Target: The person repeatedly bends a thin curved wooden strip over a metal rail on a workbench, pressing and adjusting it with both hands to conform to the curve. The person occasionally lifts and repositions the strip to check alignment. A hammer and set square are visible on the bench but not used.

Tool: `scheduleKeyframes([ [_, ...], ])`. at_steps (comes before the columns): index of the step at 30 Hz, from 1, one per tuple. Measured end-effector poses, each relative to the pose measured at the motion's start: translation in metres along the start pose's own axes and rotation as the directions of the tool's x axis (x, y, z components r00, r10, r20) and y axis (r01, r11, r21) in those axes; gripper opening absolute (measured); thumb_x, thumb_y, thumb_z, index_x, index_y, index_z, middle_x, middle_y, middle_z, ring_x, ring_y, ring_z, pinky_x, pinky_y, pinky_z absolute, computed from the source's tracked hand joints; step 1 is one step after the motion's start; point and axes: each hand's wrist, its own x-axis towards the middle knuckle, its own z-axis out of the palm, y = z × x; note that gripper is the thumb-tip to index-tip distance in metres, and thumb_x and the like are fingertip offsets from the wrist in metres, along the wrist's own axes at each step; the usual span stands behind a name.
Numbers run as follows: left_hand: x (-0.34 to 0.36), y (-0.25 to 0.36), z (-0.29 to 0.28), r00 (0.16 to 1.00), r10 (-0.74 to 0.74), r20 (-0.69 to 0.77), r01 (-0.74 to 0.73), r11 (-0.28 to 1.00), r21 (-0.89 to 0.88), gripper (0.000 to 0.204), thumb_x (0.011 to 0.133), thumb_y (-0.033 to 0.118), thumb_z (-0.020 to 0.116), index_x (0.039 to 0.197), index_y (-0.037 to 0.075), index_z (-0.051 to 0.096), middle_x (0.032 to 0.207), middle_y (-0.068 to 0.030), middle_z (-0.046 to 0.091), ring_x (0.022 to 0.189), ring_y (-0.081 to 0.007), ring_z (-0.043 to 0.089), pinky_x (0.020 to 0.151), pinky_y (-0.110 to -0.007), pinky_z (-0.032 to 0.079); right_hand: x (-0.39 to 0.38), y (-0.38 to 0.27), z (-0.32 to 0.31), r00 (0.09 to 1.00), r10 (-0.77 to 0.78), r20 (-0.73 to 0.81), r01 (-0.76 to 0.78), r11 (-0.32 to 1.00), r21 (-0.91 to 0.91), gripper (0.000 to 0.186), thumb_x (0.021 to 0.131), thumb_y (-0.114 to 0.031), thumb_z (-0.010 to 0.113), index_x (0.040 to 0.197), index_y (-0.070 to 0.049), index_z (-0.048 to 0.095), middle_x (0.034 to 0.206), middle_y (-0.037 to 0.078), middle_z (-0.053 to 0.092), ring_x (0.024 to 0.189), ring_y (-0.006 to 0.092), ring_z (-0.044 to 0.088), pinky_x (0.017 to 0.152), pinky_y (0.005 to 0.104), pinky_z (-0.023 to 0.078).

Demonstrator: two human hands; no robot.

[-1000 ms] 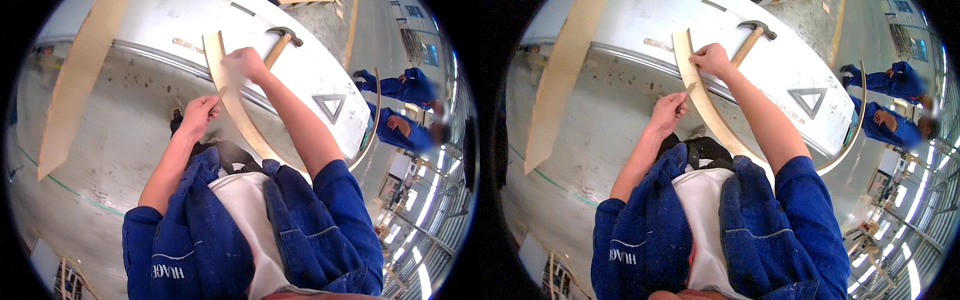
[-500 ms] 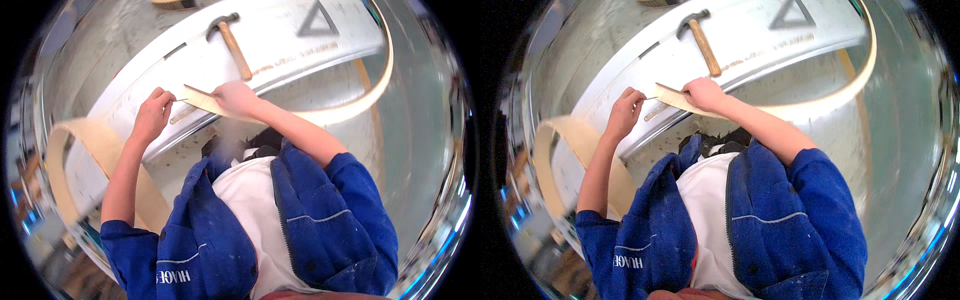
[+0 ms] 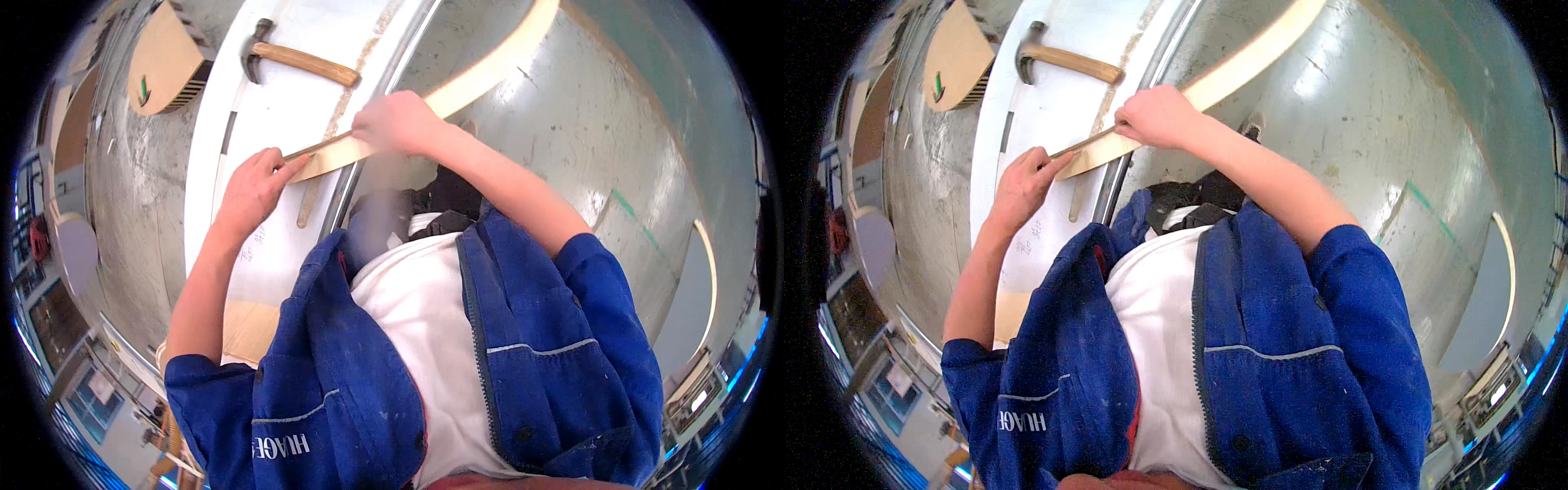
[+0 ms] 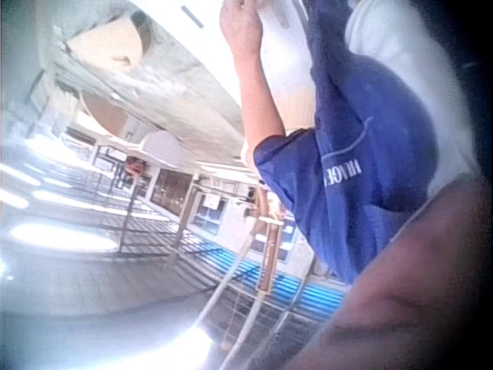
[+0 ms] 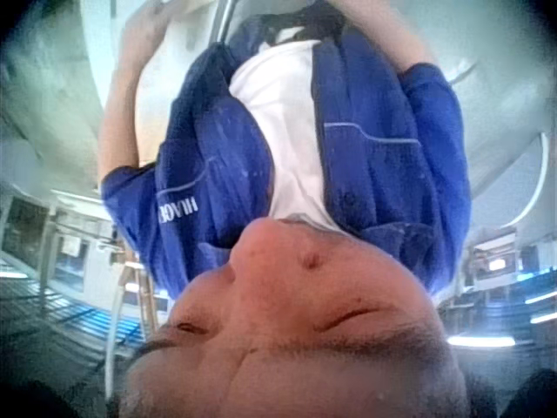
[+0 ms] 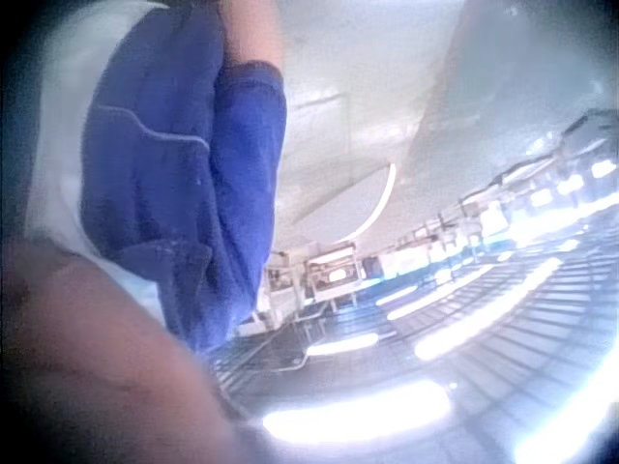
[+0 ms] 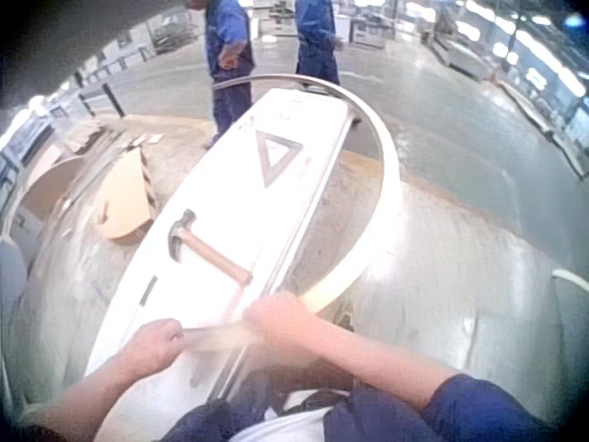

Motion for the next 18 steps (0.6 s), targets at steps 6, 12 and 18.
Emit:
scheduleKeyframes([
  [6,0.020,-0.013,-0.002,0.992,0.062,0.111,-0.064,0.998,0.012,0.049,0.084,-0.003,0.066,0.128,0.017,0.071,0.081,-0.0079,0.050,0.070,-0.0246,0.056,0.065,-0.039,0.051,-0.001,0.006,0.008,1.000,0.009,-0.008,-0.009,1.000,0.009,0.027,0.093,-0.039,0.065,0.098,-0.017,0.080,0.085,0.009,0.076,0.082,0.0313,0.074,0.071,0.0441,0.058],
  [12,0.023,-0.007,0.002,0.990,0.018,0.138,-0.025,0.998,0.052,0.048,0.086,-0.002,0.064,0.129,0.018,0.072,0.080,-0.0101,0.052,0.067,-0.0276,0.058,0.065,-0.042,0.052,0.001,0.015,0.012,1.000,-0.019,-0.020,0.018,1.000,-0.014,0.026,0.093,-0.039,0.065,0.100,-0.019,0.081,0.087,0.009,0.076,0.082,0.0324,0.073,0.072,0.0445,0.059],
  [18,0.014,-0.017,-0.007,0.975,-0.002,0.221,-0.031,0.989,0.144,0.049,0.088,-0.001,0.061,0.132,0.019,0.071,0.081,-0.0117,0.054,0.066,-0.0292,0.060,0.064,-0.043,0.053,0.003,0.011,0.005,0.993,-0.007,0.119,0.020,0.994,-0.109,0.032,0.099,-0.038,0.056,0.106,-0.018,0.080,0.102,0.002,0.075,0.098,0.0264,0.071,0.083,0.0418,0.058],
])
